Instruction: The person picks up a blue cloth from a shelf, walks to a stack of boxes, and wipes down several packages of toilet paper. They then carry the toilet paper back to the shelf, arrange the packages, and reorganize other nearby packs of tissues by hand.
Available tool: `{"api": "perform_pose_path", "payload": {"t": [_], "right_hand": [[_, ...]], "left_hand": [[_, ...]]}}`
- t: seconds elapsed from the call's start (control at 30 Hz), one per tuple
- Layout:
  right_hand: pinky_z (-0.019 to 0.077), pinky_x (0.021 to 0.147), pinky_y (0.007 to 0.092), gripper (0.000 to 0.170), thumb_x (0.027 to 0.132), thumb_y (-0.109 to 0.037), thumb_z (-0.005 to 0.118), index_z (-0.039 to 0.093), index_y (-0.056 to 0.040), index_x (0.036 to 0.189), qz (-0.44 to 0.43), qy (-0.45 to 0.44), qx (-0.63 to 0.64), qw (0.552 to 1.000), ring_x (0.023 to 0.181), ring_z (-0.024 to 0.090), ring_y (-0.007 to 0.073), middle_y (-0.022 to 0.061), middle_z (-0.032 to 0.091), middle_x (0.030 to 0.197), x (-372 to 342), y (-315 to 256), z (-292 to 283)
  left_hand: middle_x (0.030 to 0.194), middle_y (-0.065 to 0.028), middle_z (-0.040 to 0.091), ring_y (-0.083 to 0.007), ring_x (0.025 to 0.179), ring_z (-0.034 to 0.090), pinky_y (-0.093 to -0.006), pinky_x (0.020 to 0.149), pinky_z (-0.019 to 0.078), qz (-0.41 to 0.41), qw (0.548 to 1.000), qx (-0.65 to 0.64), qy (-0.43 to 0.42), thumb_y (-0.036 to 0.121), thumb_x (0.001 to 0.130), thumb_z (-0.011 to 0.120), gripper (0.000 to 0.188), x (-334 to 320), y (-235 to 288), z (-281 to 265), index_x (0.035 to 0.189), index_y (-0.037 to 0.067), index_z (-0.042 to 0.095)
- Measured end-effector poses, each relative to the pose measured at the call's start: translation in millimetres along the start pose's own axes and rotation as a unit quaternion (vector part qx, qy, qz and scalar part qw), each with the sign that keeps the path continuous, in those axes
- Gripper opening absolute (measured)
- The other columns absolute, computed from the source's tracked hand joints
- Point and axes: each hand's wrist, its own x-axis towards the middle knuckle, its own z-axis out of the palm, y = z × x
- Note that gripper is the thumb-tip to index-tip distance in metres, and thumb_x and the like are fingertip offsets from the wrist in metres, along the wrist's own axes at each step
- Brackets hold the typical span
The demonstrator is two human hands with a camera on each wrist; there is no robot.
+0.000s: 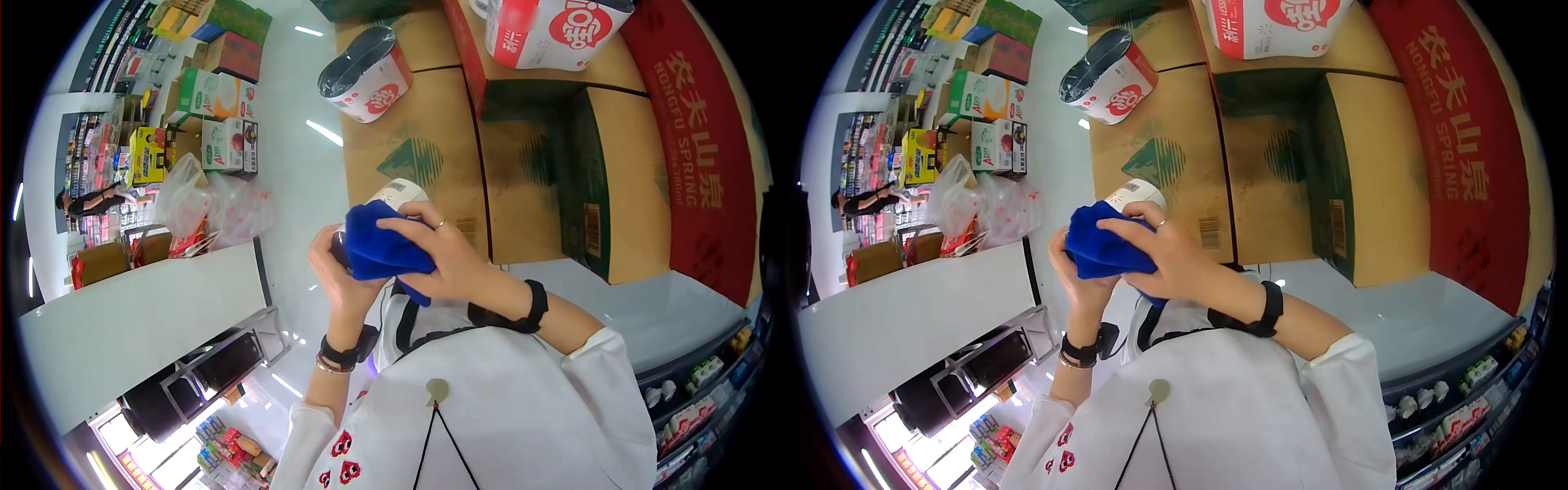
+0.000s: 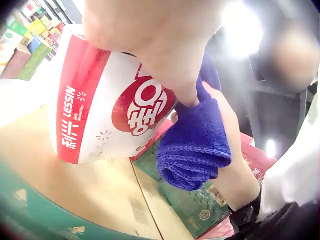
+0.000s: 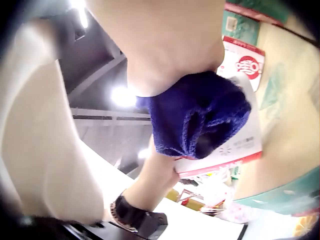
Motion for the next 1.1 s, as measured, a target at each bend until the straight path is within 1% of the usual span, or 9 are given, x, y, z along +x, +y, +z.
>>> {"api": "perform_pose_path", "payload": {"t": [0.27,0.43,0.6,0.73,0.9,0.93,1.0,1.07,1.1], "right_hand": [[0.0499,0.099,0.0437,0.053,0.088,-0.017,0.071,0.055,-0.0018,0.135,0.205,0.114,-0.158,0.959,0.117,0.060,0.0415,0.0217,0.059,0.129,-2.0,93.7,-7.0],[0.0491,0.099,0.0412,0.050,0.086,-0.015,0.073,0.058,-0.0007,0.132,0.158,0.085,-0.070,0.981,0.115,0.061,0.0391,0.0215,0.060,0.129,6.4,52.0,-26.7],[0.0500,0.097,0.0382,0.050,0.083,-0.010,0.073,0.060,-0.0021,0.130,0.108,0.122,-0.014,0.986,0.112,0.063,0.0359,0.0199,0.062,0.125,27.2,1.3,-33.9],[0.0532,0.091,0.0381,0.053,0.073,-0.008,0.072,0.065,-0.0044,0.125,-0.035,0.099,-0.070,0.992,0.106,0.066,0.0356,0.0178,0.064,0.121,45.3,-29.9,-58.6],[0.0537,0.092,0.0406,0.057,0.068,-0.015,0.074,0.067,-0.0072,0.124,0.006,-0.011,-0.069,0.998,0.106,0.065,0.0377,0.0177,0.064,0.120,27.2,-7.4,-50.1],[0.0524,0.095,0.0405,0.059,0.066,-0.014,0.073,0.067,-0.0061,0.124,0.014,-0.023,-0.022,0.999,0.109,0.064,0.0389,0.0192,0.063,0.122,22.9,-4.3,-49.3],[0.0532,0.095,0.0417,0.060,0.065,-0.015,0.075,0.068,-0.0087,0.125,0.016,-0.033,-0.030,0.999,0.109,0.065,0.0377,0.0181,0.063,0.124,17.7,-7.0,-44.4],[0.0554,0.090,0.0418,0.059,0.065,-0.017,0.079,0.068,-0.0100,0.122,-0.008,-0.035,-0.098,0.995,0.105,0.065,0.0361,0.0152,0.064,0.120,15.3,-8.0,-39.1],[0.0560,0.088,0.0411,0.058,0.064,-0.018,0.081,0.069,-0.0112,0.121,-0.010,-0.041,-0.099,0.994,0.104,0.066,0.0347,0.0138,0.064,0.120,14.9,-5.3,-33.9]], "left_hand": [[0.135,-0.0155,0.046,-0.0256,0.127,0.048,-0.0429,0.110,0.0409,-0.155,0.957,-0.241,0.039,0.047,0.081,0.086,0.098,-18.8,-55.8,-12.2,0.146,-0.002,0.032],[0.145,-0.0207,0.051,-0.0295,0.132,0.054,-0.0452,0.111,0.0450,-0.220,0.879,-0.420,0.048,0.049,0.103,0.057,0.077,-16.3,-38.7,-13.8,0.154,-0.002,0.029],[0.157,-0.0165,0.042,-0.0291,0.141,0.046,-0.0462,0.117,0.0394,-0.234,0.805,-0.546,-0.001,0.055,0.102,0.055,0.084,-44.0,-50.6,12.7,0.159,0.002,0.022],[0.152,-0.0158,0.046,-0.0269,0.143,0.042,-0.0389,0.119,0.0306,-0.249,0.867,-0.349,-0.253,0.021,0.086,0.083,0.089,-32.5,-50.6,24.5,0.155,-0.002,0.032],[0.156,-0.0213,0.036,-0.0325,0.150,0.031,-0.0435,0.117,0.0345,-0.188,0.892,-0.257,-0.322,0.023,0.068,0.094,0.121,-6.3,-57.1,38.2,0.159,-0.001,0.018],[0.156,-0.0213,0.036,-0.0325,0.150,0.031,-0.0435,0.117,0.0345,-0.190,0.893,-0.256,-0.319,0.023,0.068,0.094,0.121,-12.1,-55.1,36.2,0.159,-0.001,0.018],[0.161,-0.0233,0.029,-0.0328,0.143,0.043,-0.0461,0.117,0.0344,-0.214,0.953,-0.182,-0.111,0.017,0.066,0.094,0.129,-24.8,-42.5,23.4,0.161,0.005,0.007],[0.165,-0.0253,0.017,-0.0356,0.145,0.040,-0.0502,0.117,0.0338,-0.176,0.971,-0.090,-0.133,0.021,0.065,0.096,0.137,-12.1,-23.5,5.5,0.160,0.008,-0.001],[0.157,-0.0242,0.032,-0.0348,0.141,0.045,-0.0478,0.115,0.0373,-0.109,0.979,-0.113,-0.132,0.021,0.064,0.097,0.132,-5.7,-12.1,2.4,0.159,0.003,0.006]]}}
